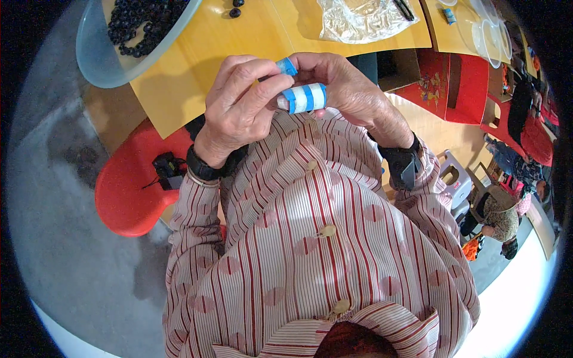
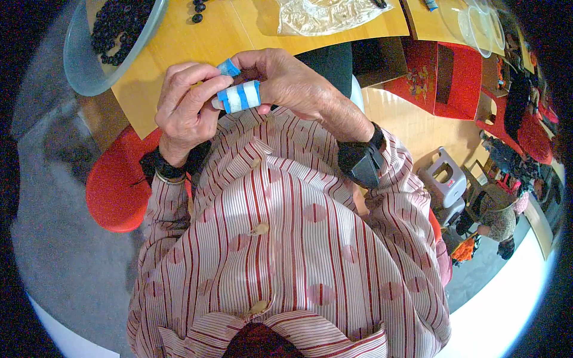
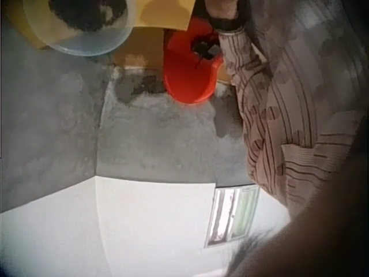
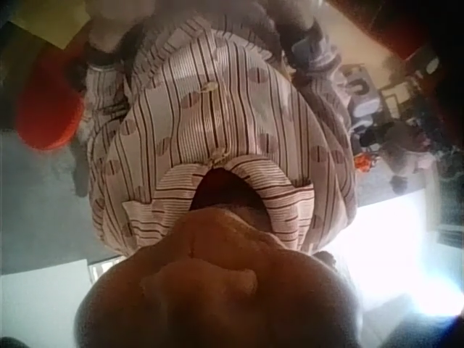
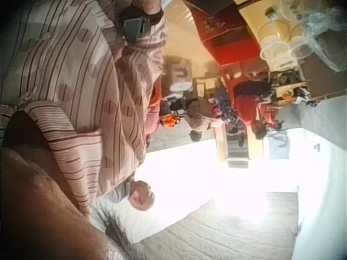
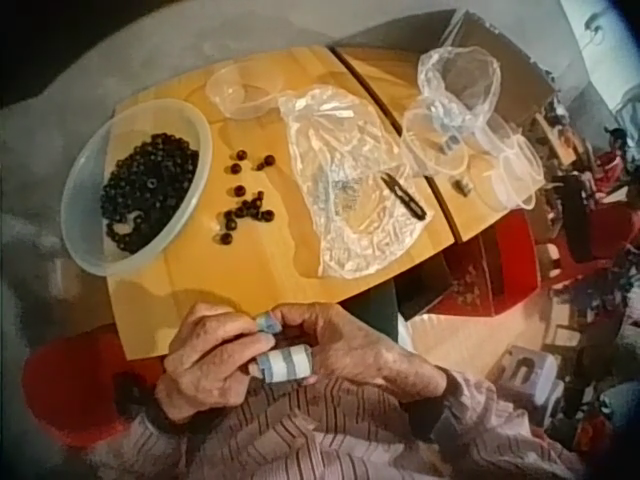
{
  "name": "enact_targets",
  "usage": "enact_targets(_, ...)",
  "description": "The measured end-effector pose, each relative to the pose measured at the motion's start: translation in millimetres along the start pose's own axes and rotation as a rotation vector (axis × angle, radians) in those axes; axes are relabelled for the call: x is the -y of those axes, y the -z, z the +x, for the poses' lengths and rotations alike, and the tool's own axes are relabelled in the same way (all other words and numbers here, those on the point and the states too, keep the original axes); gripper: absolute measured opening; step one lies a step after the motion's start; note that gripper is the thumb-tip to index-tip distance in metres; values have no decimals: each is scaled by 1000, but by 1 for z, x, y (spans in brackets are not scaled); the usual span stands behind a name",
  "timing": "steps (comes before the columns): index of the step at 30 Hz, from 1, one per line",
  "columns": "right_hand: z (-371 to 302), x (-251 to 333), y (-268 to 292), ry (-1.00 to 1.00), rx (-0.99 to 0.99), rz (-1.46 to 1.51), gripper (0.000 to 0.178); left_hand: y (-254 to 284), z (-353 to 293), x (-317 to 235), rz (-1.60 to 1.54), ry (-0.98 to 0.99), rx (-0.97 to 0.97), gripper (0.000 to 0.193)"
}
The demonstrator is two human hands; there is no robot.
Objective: The person assembles small components by picking up black grommets and metal pins from the table and fitting the pins into the grommets by hand.
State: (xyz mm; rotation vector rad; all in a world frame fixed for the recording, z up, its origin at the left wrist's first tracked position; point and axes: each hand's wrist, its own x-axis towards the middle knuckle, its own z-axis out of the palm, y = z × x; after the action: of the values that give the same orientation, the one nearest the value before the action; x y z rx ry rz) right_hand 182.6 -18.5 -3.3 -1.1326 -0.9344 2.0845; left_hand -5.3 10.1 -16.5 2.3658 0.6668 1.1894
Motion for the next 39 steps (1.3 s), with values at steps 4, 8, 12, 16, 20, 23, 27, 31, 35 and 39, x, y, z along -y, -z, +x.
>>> enact_targets(4, -1, 4, -1, -20, -15, -36, 32, -2, 0, 1, -20, -1, -12, 36)
enact_targets(8, 0, -2, 2, -1, -7, -13, 31, -3, -1, 1, -30, 12, -17, 34)
enact_targets(12, 0, -6, 2, 48, 1, 19, 29, -1, -1, -1, -36, 21, -20, 34)
enact_targets(16, 0, -8, -3, 34, -22, 59, 27, 0, -4, -1, -21, 27, -13, 35)
enact_targets(20, -2, -7, -9, 53, -80, 0, 30, 4, -3, -2, 4, 78, -15, 36)
enact_targets(23, 0, -13, -10, 204, -141, -126, 36, 5, -5, -3, -13, 155, -46, 37)
enact_targets(27, 1, -16, -8, 369, -229, -299, 42, 11, -11, -9, -62, 352, -61, 36)
enact_targets(31, 2, -15, -8, 415, -250, -380, 42, 10, -16, -15, -332, 704, -68, 27)
enact_targets(35, 3, -12, -6, 413, -274, -439, 42, 16, -5, -21, -759, 991, -48, 28)
enact_targets(39, 4, -15, -7, 389, -262, -367, 43, 14, -1, -15, -956, 1076, -71, 32)
